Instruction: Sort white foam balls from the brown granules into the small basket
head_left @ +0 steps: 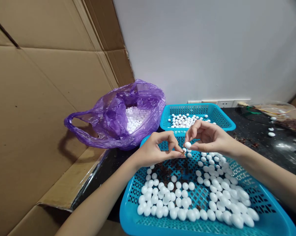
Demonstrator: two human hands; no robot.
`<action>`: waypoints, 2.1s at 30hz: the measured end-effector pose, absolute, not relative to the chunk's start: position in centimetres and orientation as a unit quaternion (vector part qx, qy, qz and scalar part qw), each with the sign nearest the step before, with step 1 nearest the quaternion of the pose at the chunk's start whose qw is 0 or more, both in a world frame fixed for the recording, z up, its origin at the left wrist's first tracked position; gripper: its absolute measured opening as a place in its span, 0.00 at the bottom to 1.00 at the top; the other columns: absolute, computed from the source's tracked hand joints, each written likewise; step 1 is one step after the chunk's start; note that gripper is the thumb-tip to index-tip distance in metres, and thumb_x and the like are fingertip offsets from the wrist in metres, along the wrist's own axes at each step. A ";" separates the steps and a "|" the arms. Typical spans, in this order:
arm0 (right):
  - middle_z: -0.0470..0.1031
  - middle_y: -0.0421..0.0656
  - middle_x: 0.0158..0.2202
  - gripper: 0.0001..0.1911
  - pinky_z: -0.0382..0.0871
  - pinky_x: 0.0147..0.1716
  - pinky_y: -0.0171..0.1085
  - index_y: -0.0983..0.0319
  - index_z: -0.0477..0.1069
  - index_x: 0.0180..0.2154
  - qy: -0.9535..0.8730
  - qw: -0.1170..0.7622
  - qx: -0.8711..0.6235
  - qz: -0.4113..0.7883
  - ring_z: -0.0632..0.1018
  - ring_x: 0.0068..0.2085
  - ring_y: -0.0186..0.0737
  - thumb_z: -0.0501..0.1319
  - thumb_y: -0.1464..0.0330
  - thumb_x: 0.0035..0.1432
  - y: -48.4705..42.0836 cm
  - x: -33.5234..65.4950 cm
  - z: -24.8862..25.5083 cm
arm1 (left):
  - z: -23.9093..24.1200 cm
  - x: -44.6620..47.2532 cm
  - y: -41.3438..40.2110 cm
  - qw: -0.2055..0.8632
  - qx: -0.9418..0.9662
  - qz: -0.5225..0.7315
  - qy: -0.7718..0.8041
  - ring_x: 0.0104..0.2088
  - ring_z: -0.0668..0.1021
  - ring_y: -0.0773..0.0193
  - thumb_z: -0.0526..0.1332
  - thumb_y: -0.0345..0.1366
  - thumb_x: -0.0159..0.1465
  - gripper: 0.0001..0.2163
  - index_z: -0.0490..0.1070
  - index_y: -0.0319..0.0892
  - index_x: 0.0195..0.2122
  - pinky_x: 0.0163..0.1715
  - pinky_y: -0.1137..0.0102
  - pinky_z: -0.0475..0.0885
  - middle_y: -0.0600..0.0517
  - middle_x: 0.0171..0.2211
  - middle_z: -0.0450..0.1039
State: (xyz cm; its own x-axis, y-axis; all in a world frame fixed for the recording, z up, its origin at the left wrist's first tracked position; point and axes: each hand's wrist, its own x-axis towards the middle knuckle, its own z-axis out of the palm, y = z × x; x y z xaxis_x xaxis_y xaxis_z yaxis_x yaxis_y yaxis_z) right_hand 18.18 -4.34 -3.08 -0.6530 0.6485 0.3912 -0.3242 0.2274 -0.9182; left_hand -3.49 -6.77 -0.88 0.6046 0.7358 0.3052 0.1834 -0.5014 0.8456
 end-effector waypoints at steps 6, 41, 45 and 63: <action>0.72 0.42 0.36 0.10 0.72 0.38 0.37 0.62 0.68 0.34 -0.690 0.383 -0.125 0.601 0.75 0.37 0.37 0.68 0.72 0.52 -4.4 18.2 -3.0 | -0.9 -3.4 -6.8 0.402 0.798 0.335 0.297 0.32 0.77 0.68 0.66 0.35 0.55 0.17 0.56 0.40 0.21 0.34 0.72 0.73 0.55 0.25 0.69; 0.76 0.45 0.36 0.05 0.72 0.37 0.38 0.62 0.78 0.36 -0.740 0.352 -0.133 0.557 0.76 0.38 0.40 0.67 0.72 0.55 -4.6 18.1 -2.7 | -1.0 -3.5 -6.6 0.435 0.787 0.307 0.310 0.31 0.77 0.69 0.67 0.32 0.53 0.18 0.54 0.40 0.21 0.32 0.74 0.71 0.54 0.27 0.72; 0.77 0.45 0.36 0.05 0.72 0.38 0.39 0.61 0.78 0.37 -0.753 0.347 -0.128 0.544 0.76 0.39 0.41 0.66 0.72 0.55 -4.6 18.1 -2.6 | -1.0 -3.5 -6.6 0.448 0.781 0.306 0.310 0.31 0.77 0.70 0.67 0.31 0.53 0.18 0.53 0.40 0.22 0.32 0.74 0.71 0.55 0.26 0.72; 0.77 0.45 0.36 0.05 0.72 0.38 0.40 0.61 0.78 0.36 -0.763 0.341 -0.127 0.534 0.77 0.38 0.41 0.66 0.72 0.56 -4.7 18.1 -2.6 | -0.9 -3.3 -6.7 0.501 0.738 0.304 0.335 0.29 0.78 0.69 0.67 0.29 0.52 0.20 0.50 0.42 0.23 0.33 0.72 0.73 0.57 0.25 0.72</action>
State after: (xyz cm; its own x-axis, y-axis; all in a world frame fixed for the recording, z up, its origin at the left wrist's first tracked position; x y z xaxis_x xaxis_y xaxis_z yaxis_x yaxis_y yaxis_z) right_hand 18.13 -4.68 -2.58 -0.7345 0.5589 0.3849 -0.1704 0.3971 -0.9018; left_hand -3.28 -6.67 -0.90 0.5910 0.7987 0.1127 0.1902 -0.2739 0.9428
